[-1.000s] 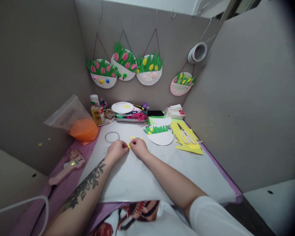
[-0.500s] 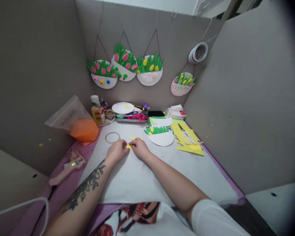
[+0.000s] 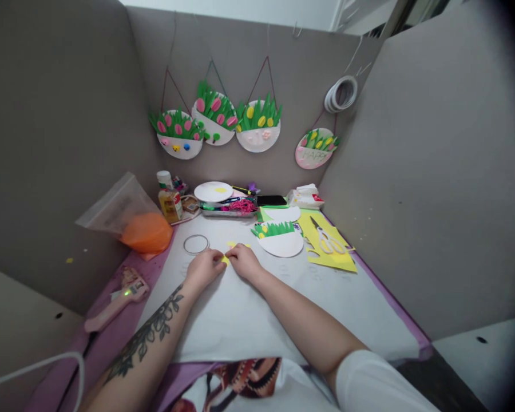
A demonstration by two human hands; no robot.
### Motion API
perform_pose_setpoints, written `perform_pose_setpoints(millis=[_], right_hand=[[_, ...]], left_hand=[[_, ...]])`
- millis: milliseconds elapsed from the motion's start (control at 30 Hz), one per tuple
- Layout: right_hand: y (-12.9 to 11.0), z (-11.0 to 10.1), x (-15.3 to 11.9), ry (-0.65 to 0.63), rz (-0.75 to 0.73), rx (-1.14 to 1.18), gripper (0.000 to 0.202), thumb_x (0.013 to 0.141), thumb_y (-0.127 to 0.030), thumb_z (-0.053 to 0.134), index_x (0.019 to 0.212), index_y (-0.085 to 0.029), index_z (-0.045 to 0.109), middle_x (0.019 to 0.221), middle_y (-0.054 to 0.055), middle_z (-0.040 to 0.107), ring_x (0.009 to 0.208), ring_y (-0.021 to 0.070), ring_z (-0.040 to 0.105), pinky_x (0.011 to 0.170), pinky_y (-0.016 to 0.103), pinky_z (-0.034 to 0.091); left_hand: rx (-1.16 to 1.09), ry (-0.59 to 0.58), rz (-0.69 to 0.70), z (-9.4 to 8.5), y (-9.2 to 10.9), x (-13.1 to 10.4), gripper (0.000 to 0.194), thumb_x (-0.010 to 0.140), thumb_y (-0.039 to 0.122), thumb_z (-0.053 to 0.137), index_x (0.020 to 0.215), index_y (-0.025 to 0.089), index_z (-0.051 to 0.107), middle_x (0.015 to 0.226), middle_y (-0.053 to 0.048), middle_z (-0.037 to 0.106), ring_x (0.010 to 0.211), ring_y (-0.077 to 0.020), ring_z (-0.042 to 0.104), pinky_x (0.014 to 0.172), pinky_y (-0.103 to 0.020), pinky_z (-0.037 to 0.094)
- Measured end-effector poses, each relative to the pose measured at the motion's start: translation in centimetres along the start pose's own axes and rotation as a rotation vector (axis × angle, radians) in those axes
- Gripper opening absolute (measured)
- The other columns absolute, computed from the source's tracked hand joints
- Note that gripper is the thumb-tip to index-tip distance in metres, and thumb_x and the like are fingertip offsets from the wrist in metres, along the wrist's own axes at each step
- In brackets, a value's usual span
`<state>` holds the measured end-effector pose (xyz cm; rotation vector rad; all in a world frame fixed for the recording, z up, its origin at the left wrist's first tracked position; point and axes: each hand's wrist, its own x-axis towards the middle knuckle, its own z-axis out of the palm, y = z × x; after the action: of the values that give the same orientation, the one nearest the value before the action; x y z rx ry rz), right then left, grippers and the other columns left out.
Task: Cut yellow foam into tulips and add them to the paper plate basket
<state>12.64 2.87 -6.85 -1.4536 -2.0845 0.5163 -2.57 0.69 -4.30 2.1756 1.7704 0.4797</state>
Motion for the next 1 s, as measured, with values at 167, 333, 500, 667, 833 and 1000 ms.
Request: perform_pose_setpoints(millis=[167, 333, 500, 667, 833, 1000], right_hand=[[0.18, -0.06, 0.09, 0.023, 0.067, 0.012, 0.025, 0.073, -0.011, 0.052, 0.082, -0.022, 0.072, 0.086, 0.004, 0.066, 0.083, 0.0160, 0.058, 0.081, 0.024, 0.041], [0.27, 0.00, 0.22, 0.033, 0.076, 0.054, 0.024, 0.072, -0.011, 0.052, 0.081, -0.021, 0.072, 0.086, 0.004, 0.068, 0.082, 0.0159, 0.060, 0.080, 0.023, 0.043], [0.58, 0.15, 0.40, 0.014, 0.073, 0.101, 0.024, 0.071, -0.010, 0.052, 0.078, -0.021, 0.073, 0.085, 0.003, 0.070, 0.083, 0.0157, 0.061, 0.080, 0.023, 0.043], [0.87, 0.27, 0.46, 0.011, 0.092, 0.151, 0.024, 0.070, -0.010, 0.052, 0.077, -0.021, 0.073, 0.083, 0.002, 0.071, 0.082, 0.0157, 0.063, 0.079, 0.024, 0.044], [0.81, 0.22, 0.52, 0.009, 0.118, 0.195, 0.023, 0.070, -0.011, 0.052, 0.076, -0.019, 0.072, 0.082, 0.003, 0.071, 0.080, 0.0163, 0.064, 0.078, 0.024, 0.045], [0.73, -0.17, 0.45, 0.008, 0.169, 0.287, 0.015, 0.069, -0.014, 0.055, 0.070, -0.016, 0.070, 0.076, 0.005, 0.071, 0.075, 0.0165, 0.064, 0.073, 0.025, 0.046]], left_hand=[[-0.002, -0.006, -0.026, -0.01, 0.13, 0.01, 0.028, 0.072, 0.035, 0.055, 0.094, 0.022, 0.066, 0.093, -0.004, 0.064, 0.082, -0.0174, 0.057, 0.063, -0.024, 0.037], [0.001, 0.001, 0.012, 0.07, -0.02, 0.07, 0.027, 0.073, 0.036, 0.055, 0.092, 0.023, 0.067, 0.089, -0.004, 0.063, 0.078, -0.0167, 0.056, 0.063, -0.024, 0.036], [0.003, -0.010, 0.023, 0.01, 0.03, 0.10, 0.026, 0.073, 0.036, 0.054, 0.091, 0.024, 0.068, 0.088, -0.004, 0.064, 0.077, -0.0163, 0.056, 0.060, -0.023, 0.035], [-0.008, -0.045, -0.004, -0.21, 0.24, 0.18, 0.028, 0.073, 0.036, 0.054, 0.094, 0.024, 0.068, 0.090, -0.004, 0.065, 0.079, -0.0167, 0.057, 0.061, -0.023, 0.035], [-0.018, -0.040, 0.001, -0.14, 0.11, 0.23, 0.028, 0.072, 0.037, 0.054, 0.094, 0.026, 0.068, 0.090, -0.003, 0.065, 0.078, -0.0168, 0.057, 0.059, -0.023, 0.035], [-0.030, -0.036, 0.000, 0.07, -0.11, 0.32, 0.029, 0.072, 0.038, 0.054, 0.095, 0.026, 0.067, 0.093, -0.003, 0.066, 0.080, -0.0171, 0.058, 0.061, -0.023, 0.037]])
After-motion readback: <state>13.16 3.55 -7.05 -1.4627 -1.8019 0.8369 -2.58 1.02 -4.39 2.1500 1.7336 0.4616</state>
